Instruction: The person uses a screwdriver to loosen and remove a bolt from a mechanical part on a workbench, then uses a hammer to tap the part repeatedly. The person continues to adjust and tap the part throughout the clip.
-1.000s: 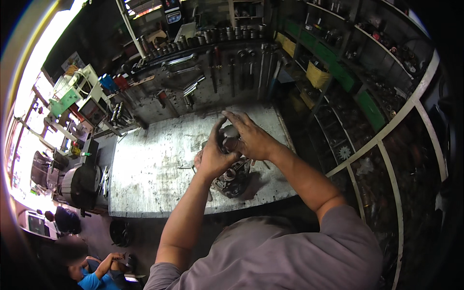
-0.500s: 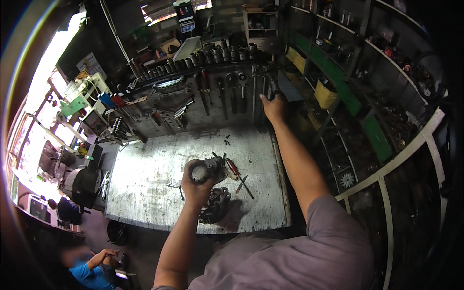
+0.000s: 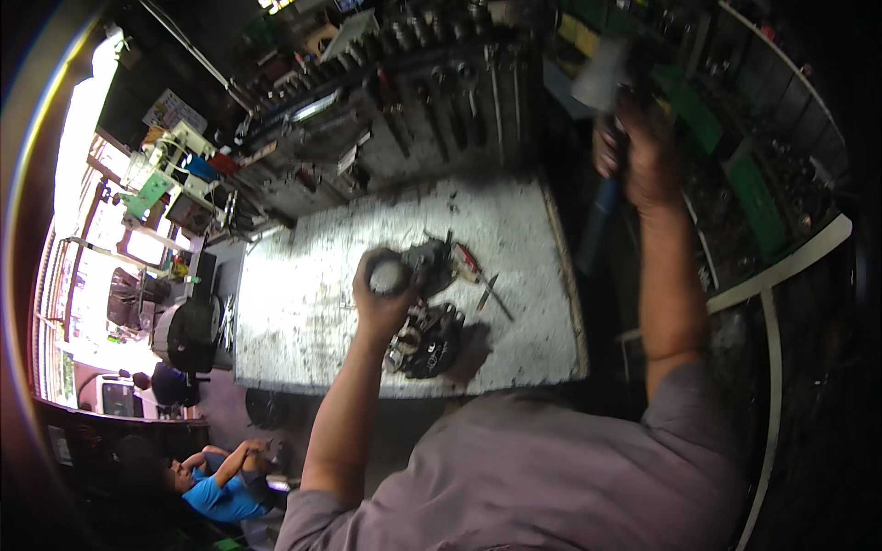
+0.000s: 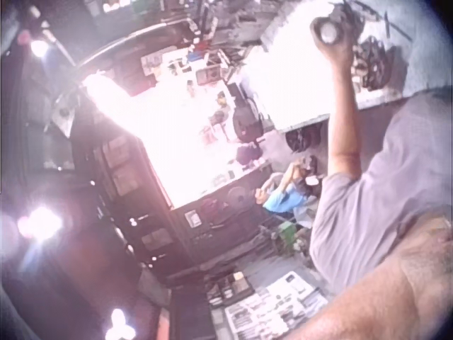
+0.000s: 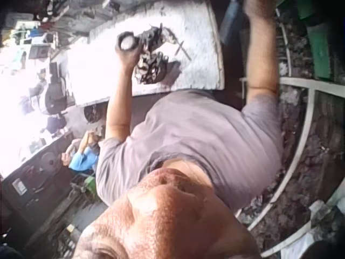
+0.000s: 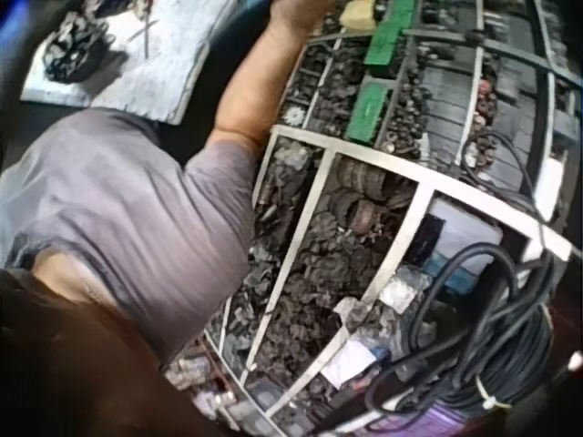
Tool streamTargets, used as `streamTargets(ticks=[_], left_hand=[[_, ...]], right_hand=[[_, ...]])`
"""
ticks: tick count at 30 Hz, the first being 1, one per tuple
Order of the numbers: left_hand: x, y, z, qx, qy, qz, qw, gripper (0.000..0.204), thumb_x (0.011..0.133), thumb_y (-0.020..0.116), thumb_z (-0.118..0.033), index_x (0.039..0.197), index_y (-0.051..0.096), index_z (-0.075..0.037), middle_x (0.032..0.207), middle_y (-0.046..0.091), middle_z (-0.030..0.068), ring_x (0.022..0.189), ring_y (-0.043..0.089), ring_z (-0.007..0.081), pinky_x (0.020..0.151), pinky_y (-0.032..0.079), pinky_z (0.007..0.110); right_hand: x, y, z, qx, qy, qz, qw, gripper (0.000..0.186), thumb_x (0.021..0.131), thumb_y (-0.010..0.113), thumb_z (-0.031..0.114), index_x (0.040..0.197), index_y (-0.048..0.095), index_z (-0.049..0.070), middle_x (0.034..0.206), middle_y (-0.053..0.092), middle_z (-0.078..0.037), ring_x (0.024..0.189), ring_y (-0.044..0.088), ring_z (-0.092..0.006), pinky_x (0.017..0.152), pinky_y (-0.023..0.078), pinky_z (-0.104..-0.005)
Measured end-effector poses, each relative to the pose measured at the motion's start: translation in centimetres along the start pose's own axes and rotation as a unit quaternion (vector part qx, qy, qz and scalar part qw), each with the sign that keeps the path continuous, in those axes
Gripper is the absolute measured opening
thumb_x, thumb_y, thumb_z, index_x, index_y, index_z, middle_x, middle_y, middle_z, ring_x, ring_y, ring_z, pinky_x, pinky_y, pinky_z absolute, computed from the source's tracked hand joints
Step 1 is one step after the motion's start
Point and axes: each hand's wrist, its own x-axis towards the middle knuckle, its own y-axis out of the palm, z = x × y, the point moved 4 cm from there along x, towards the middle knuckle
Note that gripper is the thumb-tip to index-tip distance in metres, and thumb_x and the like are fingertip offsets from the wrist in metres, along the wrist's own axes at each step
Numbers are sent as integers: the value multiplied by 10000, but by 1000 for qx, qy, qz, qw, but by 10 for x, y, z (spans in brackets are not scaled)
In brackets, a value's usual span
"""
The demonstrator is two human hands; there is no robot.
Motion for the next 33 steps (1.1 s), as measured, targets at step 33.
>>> streamTargets(ticks=[33], left_hand=[[-43, -37, 6, -139, -60, -185, 971, 543, 926, 872, -33, 1361, 549, 2, 1282, 592, 129, 1230, 587, 236, 1110, 472, 379]], right_hand=[[-197, 175, -48, -411, 208, 259, 849, 410, 1091, 698, 451, 1338, 768, 132, 1155, 808, -185, 1104, 773, -404, 975, 624, -464]])
